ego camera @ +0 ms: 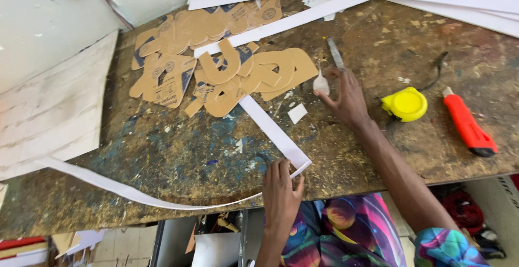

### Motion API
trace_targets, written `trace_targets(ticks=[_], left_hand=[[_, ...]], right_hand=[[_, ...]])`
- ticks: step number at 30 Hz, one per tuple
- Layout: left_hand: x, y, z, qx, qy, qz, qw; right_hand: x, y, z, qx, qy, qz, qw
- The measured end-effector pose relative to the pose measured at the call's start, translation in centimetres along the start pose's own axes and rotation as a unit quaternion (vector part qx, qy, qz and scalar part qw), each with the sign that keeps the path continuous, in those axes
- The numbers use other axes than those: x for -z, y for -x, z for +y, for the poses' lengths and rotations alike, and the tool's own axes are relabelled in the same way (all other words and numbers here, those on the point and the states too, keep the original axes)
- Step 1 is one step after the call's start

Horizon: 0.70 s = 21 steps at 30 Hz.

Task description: The person applies glue to a long white strip of material on a workbench. They retrieve a hot glue gun from a storage bin, untangle its cord, and plug it into a wall socket. The person then picks up the glue gun and continues applying glue to the white strip.

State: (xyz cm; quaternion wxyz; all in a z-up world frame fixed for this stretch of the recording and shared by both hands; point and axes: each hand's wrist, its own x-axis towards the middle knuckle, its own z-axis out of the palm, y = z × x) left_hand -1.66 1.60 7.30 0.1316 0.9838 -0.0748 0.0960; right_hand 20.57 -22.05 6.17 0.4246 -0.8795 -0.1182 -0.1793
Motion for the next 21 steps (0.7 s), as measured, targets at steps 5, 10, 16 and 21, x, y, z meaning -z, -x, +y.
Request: trace_targets(ticks=[5, 10, 16, 21], left_hand=[[3.6, 0.3, 6.2, -0.099, 0.179, 0.022, 0.979], [-1.0, 0.0, 10.5, -0.197, 0.249, -0.058, 0.947], [-5.5, -0.4, 16.9, -0.333, 0.288, -0.072, 0.895], [-10.3, 0.8, 22.4, -0.38, 0.254, -0.035, 0.889]], right_hand=[[2.7, 8.4, -0.9, 0.081, 0.023, 0.109, 0.99], [4.3, 21.3, -1.2, 0.01, 0.042, 0.19, 0.981], [7.4, 28.7, -2.9, -0.17, -0.066, 0.308, 0.934], [8.0, 34.4, 0.0, -0.296, -0.187, 0.393, 0.85]])
